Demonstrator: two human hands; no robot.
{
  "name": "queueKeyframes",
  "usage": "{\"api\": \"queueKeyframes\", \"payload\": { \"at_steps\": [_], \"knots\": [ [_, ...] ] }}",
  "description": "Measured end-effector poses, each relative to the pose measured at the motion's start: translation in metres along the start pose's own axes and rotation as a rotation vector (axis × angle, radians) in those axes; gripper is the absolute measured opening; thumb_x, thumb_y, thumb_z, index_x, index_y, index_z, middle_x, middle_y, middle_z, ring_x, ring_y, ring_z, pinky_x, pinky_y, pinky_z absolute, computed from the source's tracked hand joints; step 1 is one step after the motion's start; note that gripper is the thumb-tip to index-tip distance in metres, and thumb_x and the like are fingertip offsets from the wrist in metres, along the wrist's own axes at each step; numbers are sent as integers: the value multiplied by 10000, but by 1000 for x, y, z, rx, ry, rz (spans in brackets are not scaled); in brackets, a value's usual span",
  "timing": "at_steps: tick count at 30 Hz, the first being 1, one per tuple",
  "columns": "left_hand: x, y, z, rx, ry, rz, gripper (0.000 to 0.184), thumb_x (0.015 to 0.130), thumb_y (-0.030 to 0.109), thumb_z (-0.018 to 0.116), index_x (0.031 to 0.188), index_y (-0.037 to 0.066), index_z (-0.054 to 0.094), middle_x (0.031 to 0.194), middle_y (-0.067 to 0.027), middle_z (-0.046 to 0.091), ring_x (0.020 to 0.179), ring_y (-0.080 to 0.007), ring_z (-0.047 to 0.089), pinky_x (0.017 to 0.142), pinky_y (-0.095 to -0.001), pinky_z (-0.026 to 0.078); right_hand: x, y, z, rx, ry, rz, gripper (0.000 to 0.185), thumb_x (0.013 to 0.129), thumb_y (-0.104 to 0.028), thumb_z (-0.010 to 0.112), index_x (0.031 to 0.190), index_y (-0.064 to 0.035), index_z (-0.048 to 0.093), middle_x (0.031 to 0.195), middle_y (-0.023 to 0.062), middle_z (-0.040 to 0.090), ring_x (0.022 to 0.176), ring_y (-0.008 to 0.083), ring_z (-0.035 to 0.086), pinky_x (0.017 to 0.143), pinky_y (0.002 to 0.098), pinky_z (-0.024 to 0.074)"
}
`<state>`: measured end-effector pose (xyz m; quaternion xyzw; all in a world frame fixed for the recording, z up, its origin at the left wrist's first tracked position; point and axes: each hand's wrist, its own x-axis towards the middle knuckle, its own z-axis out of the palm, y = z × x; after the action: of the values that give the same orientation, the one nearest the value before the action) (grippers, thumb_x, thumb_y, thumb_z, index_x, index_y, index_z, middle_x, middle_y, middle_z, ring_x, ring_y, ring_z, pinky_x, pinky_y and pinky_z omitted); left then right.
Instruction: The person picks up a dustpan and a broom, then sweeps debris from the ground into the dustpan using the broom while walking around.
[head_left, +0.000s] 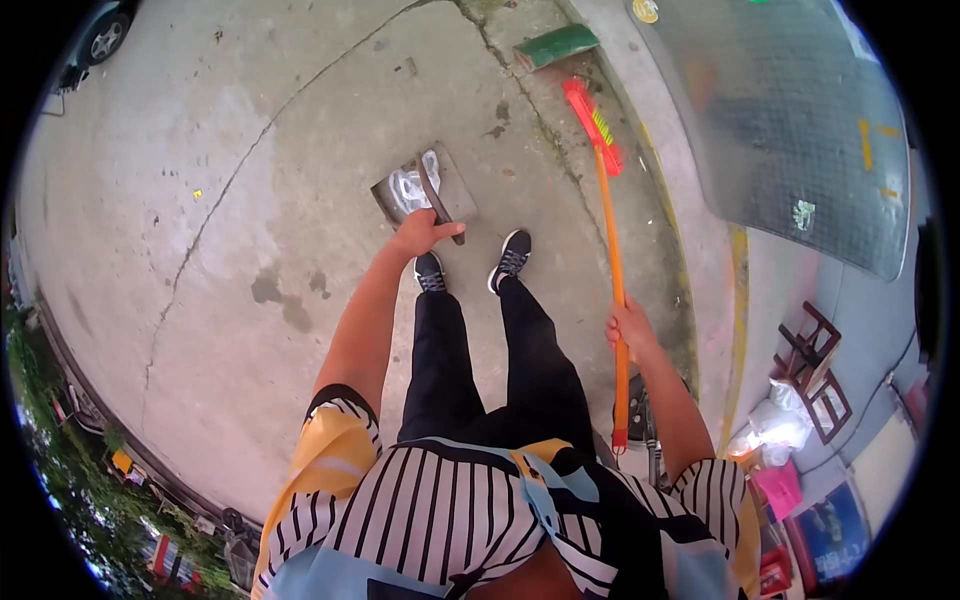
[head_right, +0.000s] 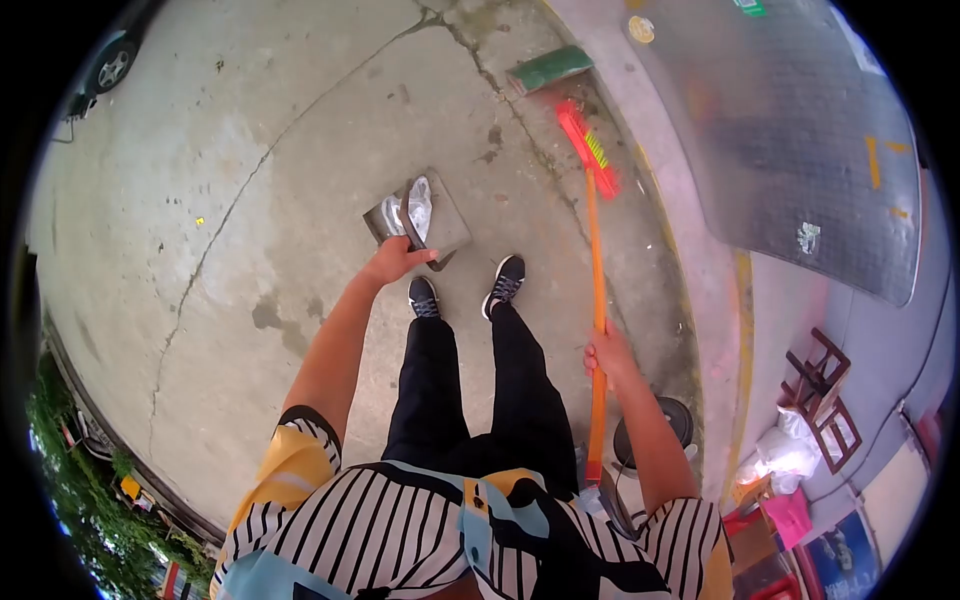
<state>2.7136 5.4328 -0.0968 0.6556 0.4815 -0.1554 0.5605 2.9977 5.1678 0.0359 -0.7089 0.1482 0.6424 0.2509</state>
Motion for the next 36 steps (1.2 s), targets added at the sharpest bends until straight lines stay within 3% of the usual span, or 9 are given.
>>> {"api": "queueKeyframes", "payload": {
  "at_steps": [2, 4, 9, 13, 16, 19, 24, 28, 36],
  "knots": [
    [4, 0, -2, -2, -17, 13, 595, 676, 513, 672, 711, -73, 569, 642, -133, 555, 625, -187, 534, 576, -351, 419, 23, 11, 33, 158, -120, 95, 172, 857, -155, 504, 923, -134, 347, 582, -11, 363, 402, 82, 351, 371, 261, 342],
    [3, 6, -5, -1, -49, 4, 595, 680, 512, 668, 711, -74, 569, 637, -131, 554, 619, -187, 533, 572, -350, 419, 11, 42, 77, 244, -260, 235, 260, 831, -104, 531, 1016, -118, 348, 577, -14, 358, 407, 79, 349, 380, 256, 345],
    [2, -9, -5, 17, -37, 37, 577, 684, 503, 668, 692, -66, 569, 613, -113, 537, 600, -180, 522, 569, -342, 417, -45, 58, 105, 261, -512, 175, 426, 814, -57, 522, 1200, -47, 341, 562, -3, 353, 375, 81, 347, 348, 246, 314],
    [-35, -33, -35, -13, -99, 42, 544, 683, 482, 678, 712, -53, 581, 625, -95, 544, 616, -166, 519, 578, -330, 417, -83, 76, 118, 88, -333, 3, 408, 781, -17, 529, 1157, -35, 374, 566, 14, 390, 369, 96, 378, 333, 247, 324],
    [-58, -74, -48, -56, -133, 44, 487, 693, 429, 691, 789, -41, 611, 671, -94, 573, 657, -143, 515, 607, -316, 422, -72, 72, 106, -189, -93, -82, 342, 765, -14, 533, 1075, -31, 389, 570, 26, 407, 368, 106, 387, 335, 251, 331],
    [-89, -56, -75, -59, -186, 39, 422, 721, 370, 685, 823, -33, 617, 705, -99, 600, 677, -144, 532, 627, -311, 428, -23, 57, 107, -268, 23, -70, 316, 758, -9, 523, 1037, -64, 387, 555, 26, 391, 375, 99, 380, 346, 253, 334],
    [-63, -81, -57, -42, -166, 125, 354, 739, 324, 669, 815, -18, 621, 710, -94, 611, 669, -158, 547, 624, -308, 431, -15, 74, 190, -8, -197, 161, 304, 763, -23, 516, 1017, -62, 355, 555, 16, 370, 397, 99, 377, 363, 281, 344],
    [-63, -78, -52, 56, -144, 126, 317, 745, 297, 663, 811, -10, 621, 718, -98, 618, 669, -168, 558, 628, -312, 434, -40, 91, 175, 349, -572, 261, 278, 796, -27, 497, 1040, -63, 369, 535, 2, 334, 355, 99, 338, 333, 249, 287],
    [-63, -102, -54, -54, -168, 101, 328, 738, 290, 677, 822, -22, 620, 730, -102, 626, 672, -149, 568, 638, -304, 445, -87, 113, 157, 200, -298, 286, 225, 796, -37, 504, 986, -94, 397, 524, 1, 325, 344, 92, 313, 330, 251, 269]
  ]
}}
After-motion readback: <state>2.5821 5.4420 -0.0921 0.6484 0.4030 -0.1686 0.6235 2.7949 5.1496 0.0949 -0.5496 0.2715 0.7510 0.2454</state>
